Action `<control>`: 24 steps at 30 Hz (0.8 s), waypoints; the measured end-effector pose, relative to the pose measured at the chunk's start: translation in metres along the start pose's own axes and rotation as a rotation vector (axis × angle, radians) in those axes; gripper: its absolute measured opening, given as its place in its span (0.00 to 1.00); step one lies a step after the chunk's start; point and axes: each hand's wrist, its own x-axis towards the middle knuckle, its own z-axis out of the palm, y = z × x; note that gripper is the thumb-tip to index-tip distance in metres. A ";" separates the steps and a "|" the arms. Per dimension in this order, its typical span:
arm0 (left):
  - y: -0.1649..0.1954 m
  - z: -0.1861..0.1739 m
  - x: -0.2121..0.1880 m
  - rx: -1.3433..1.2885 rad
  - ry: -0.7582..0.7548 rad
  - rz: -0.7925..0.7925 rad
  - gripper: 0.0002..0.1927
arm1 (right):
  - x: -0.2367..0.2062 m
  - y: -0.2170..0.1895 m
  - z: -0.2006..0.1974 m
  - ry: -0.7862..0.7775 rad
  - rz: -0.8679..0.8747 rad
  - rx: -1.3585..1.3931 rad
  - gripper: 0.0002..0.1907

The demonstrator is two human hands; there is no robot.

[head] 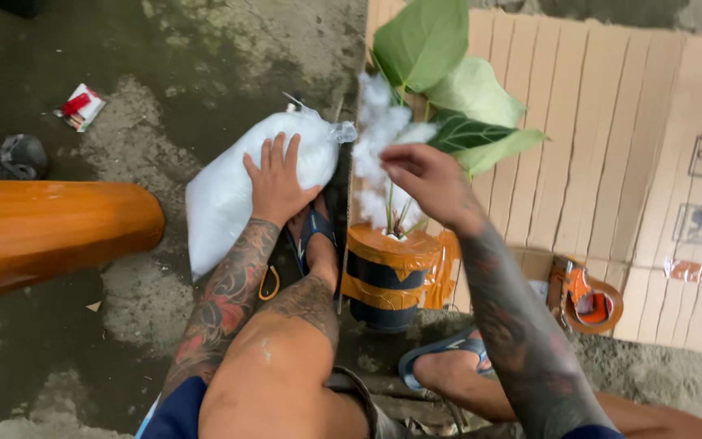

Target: The person wraps a potted plant with white cotton-like material, tucking it around the stems and leaves. They adjust the leaves and continue adding more material to secure the plant for shipping.

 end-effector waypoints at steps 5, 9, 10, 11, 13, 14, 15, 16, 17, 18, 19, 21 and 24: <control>0.007 0.014 -0.034 -0.084 0.178 -0.034 0.60 | 0.112 0.050 0.088 0.000 -0.528 -0.506 0.19; 0.027 0.001 -0.047 -0.152 0.111 -0.111 0.64 | 0.126 0.080 0.139 -0.278 -0.096 -1.058 0.11; 0.026 -0.005 -0.047 -0.167 0.098 -0.111 0.65 | 0.124 0.083 0.144 -0.311 -0.100 -1.104 0.12; 0.022 -0.013 -0.046 -0.192 0.013 -0.083 0.65 | 0.120 0.085 0.146 -0.244 -0.180 -1.023 0.13; 0.005 -0.027 -0.042 -0.236 -0.140 -0.034 0.65 | 0.115 0.089 0.146 -0.116 -0.356 -0.865 0.23; -0.009 -0.034 -0.040 -0.180 -0.124 -0.055 0.67 | 0.113 0.090 0.146 -0.163 -0.350 -0.908 0.29; -0.021 -0.038 -0.038 -0.123 -0.113 -0.072 0.69 | 0.112 0.092 0.146 -0.208 -0.338 -0.949 0.36; -0.030 -0.038 -0.037 -0.066 -0.105 -0.088 0.71 | 0.112 0.093 0.148 -0.253 -0.323 -0.987 0.43; -0.038 -0.037 -0.037 -0.133 -0.129 -0.086 0.74 | 0.111 0.095 0.151 -0.302 -0.268 -1.063 0.39; -0.040 -0.033 -0.036 -0.202 -0.154 -0.086 0.78 | 0.112 0.096 0.155 -0.354 -0.212 -1.140 0.36; -0.042 -0.029 -0.037 -0.272 -0.163 -0.086 0.81 | 0.112 0.098 0.159 -0.401 -0.166 -1.226 0.32; -0.041 -0.020 -0.036 -0.287 -0.191 -0.061 0.83 | 0.112 0.101 0.169 -0.278 -0.048 -1.156 0.18; -0.036 -0.014 -0.038 -0.192 -0.249 -0.075 0.82 | 0.109 0.106 0.179 -0.129 -0.038 -1.095 0.09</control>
